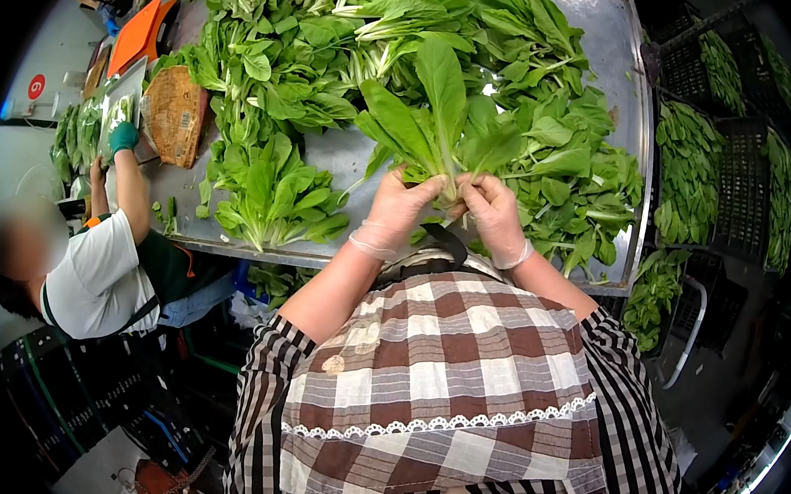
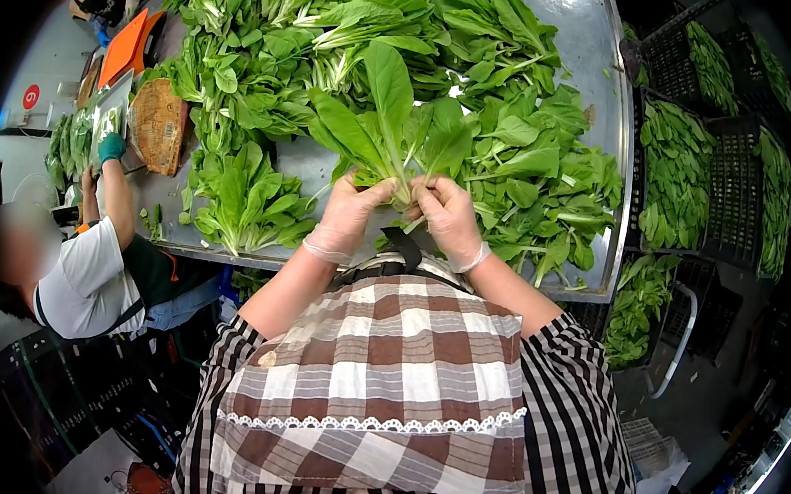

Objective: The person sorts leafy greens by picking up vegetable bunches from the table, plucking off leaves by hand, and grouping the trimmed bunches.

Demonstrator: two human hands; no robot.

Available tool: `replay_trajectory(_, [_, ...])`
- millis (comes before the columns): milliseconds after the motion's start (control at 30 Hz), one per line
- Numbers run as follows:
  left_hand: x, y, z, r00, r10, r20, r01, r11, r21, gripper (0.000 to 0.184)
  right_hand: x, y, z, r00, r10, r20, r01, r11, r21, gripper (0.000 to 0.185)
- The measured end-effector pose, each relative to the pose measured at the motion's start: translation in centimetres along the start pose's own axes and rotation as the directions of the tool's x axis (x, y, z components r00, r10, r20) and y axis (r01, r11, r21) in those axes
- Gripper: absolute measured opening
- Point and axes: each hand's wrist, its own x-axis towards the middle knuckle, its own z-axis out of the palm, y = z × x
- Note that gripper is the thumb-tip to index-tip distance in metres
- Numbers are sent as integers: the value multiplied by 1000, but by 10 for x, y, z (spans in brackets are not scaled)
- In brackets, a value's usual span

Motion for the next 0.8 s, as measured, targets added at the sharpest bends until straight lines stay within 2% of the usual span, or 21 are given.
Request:
replay_trajectory(133, [2,-5,-7,999,1,38,0,1000,-11,21,2,2,-1,998,24,56,-25,999,24,18])
replay_trajectory(233, [-2,-1,-4,997,-60,51,61,998,-21,23,3,8,-5,997,1,76,6,996,-89,17])
replay_trajectory(333, [2,-14,-10,998,40,38,-40,999,1,25,5,16,-5,996,-74,-57,73,997,-13,16])
replay_trajectory(433, [3,-4,-18,987,21,-158,-65,958,-279,27,15,14,-10,948,-135,-289,156,986,51,21])
replay_trajectory(467, [4,-1,-33,985,39,-167,-86,956,-281,30,15,6,-14,941,-52,-335,91,991,102,30])
replay_trajectory(500, [7,0,-46,974,46,-224,-113,949,-294,29,17,2,-15,954,10,-299,12,997,72,31])
replay_trajectory(567, [9,-9,-78,951,37,-307,-111,967,-230,29,15,-5,-17,963,134,-233,-139,990,-4,35])
replay_trajectory(667, [12,-18,-96,889,57,-454,-97,993,-64,29,20,19,-18,999,19,-51,-33,958,-285,25])
replay_trajectory(700, [14,-24,-100,890,25,-456,-41,999,-25,29,25,22,-13,1000,-15,5,16,929,-370,24])
replay_trajectory(767, [21,-35,-107,889,-35,-457,68,996,56,31,39,27,-1,995,-94,23,86,746,-661,26])
replay_trajectory(800, [18,-34,-95,899,-56,-435,52,998,-23,32,49,29,4,992,-117,46,107,596,-795,29])
